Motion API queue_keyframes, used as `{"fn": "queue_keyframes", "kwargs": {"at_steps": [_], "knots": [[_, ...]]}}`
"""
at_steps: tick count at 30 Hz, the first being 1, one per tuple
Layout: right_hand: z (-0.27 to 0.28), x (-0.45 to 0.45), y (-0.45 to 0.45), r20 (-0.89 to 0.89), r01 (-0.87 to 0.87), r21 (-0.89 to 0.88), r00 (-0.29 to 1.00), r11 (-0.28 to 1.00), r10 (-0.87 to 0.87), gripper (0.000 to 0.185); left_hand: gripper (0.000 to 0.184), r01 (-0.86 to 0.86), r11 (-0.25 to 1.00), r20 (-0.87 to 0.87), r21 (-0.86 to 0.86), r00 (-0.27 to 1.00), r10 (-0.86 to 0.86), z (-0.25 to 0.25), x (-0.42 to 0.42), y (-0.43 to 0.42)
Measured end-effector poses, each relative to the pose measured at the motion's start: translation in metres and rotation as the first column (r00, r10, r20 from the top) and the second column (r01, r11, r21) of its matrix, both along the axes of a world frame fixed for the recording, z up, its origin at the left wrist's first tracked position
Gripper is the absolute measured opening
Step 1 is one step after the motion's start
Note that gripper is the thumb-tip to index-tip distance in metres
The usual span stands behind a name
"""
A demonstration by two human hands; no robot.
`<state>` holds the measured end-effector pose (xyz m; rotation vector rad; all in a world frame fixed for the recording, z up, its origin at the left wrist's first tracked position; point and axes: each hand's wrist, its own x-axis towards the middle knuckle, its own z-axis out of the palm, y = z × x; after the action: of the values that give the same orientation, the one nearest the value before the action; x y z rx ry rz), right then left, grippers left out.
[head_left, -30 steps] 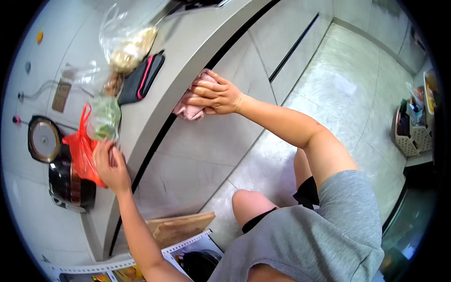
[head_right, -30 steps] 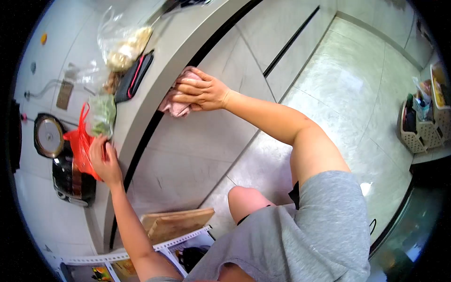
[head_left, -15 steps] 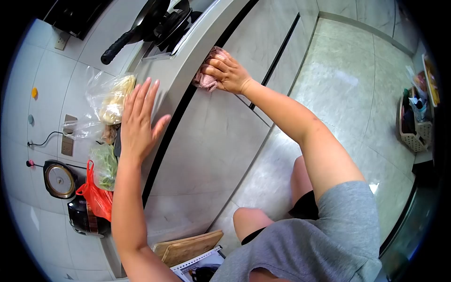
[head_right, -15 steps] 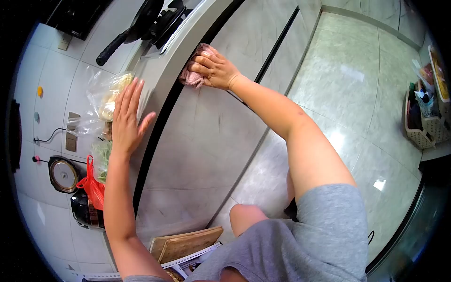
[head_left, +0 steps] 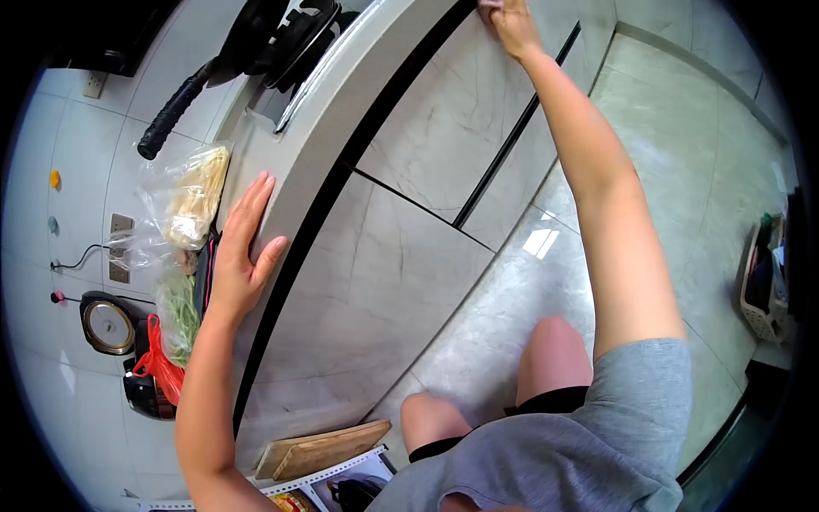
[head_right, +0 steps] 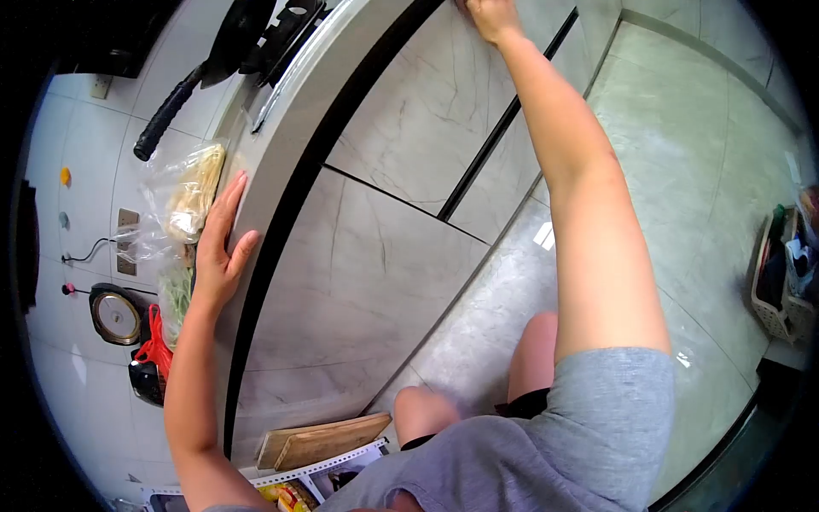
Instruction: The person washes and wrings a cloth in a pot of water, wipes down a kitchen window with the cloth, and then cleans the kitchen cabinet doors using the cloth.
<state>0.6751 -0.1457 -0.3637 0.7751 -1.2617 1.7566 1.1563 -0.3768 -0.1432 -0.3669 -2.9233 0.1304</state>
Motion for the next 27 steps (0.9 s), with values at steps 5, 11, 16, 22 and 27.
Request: {"fn": "queue_keyframes", "kwargs": {"at_steps": [5,11,16,22,27], "knots": [[-0.019,0.114,-0.046,0.105,0.403,-0.079,0.913,0.912,-0.395,0.052,0.062,-0.018,0.995,-0.002,0.098,1.0,0.018,-0.003,-0.003,0.0],[-0.071,0.304,-0.114,-0.018,0.215,0.383,0.974,0.898,-0.225,0.063,0.062,-0.046,0.996,0.001,0.074,0.999,0.046,-0.002,-0.004,0.004],[-0.107,0.175,-0.07,0.053,0.225,0.296,0.966,0.928,-0.251,0.078,0.063,-0.029,0.995,0.011,0.099,1.0,0.028,-0.005,-0.003,-0.001],[-0.145,0.099,-0.039,0.397,0.475,0.18,0.766,0.861,-0.506,0.069,0.06,-0.019,0.992,-0.007,0.125,1.0,0.02,-0.007,-0.005,0.001],[-0.168,0.308,-0.121,0.471,0.189,0.143,0.85,0.971,-0.235,0.07,0.059,-0.026,0.987,-0.001,0.157,1.0,0.027,-0.009,-0.003,0.005]]}}
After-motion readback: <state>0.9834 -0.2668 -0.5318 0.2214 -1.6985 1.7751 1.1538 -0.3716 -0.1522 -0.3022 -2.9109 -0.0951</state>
